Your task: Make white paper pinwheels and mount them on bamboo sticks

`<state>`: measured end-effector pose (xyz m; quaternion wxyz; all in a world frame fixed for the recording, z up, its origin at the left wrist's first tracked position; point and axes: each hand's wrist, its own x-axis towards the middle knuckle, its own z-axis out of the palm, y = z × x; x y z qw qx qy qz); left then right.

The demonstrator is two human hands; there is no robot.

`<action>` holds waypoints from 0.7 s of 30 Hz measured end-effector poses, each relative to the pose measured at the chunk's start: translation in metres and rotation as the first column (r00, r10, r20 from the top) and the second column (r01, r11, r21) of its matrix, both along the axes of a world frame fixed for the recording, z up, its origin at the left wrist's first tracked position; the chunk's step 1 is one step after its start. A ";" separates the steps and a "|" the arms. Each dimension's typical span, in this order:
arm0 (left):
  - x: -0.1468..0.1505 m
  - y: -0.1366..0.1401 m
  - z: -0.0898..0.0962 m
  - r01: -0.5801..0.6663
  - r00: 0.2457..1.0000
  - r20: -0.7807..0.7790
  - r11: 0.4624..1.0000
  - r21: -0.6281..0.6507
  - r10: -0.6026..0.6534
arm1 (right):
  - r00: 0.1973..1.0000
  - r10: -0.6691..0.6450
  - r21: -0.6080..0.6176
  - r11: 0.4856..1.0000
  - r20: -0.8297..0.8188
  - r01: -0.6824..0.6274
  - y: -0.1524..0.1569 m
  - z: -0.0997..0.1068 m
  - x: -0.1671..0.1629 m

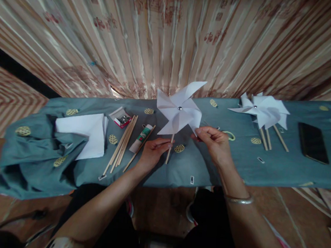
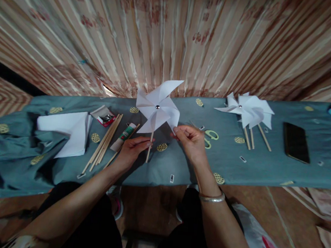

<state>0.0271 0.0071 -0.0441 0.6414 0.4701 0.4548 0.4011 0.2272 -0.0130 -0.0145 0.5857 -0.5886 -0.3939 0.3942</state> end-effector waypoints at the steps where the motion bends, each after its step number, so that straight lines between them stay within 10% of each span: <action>1: 0.000 0.000 0.000 -0.003 1.000 0.001 1.000 -0.001 0.003 | 1.000 0.007 -0.004 1.000 -0.002 -0.007 -0.001 0.000 -0.001; 21: -0.007 0.000 0.002 0.239 0.969 -0.075 0.969 0.058 -0.234 | 0.984 -0.078 0.059 0.994 -0.162 0.089 0.012 0.002 0.032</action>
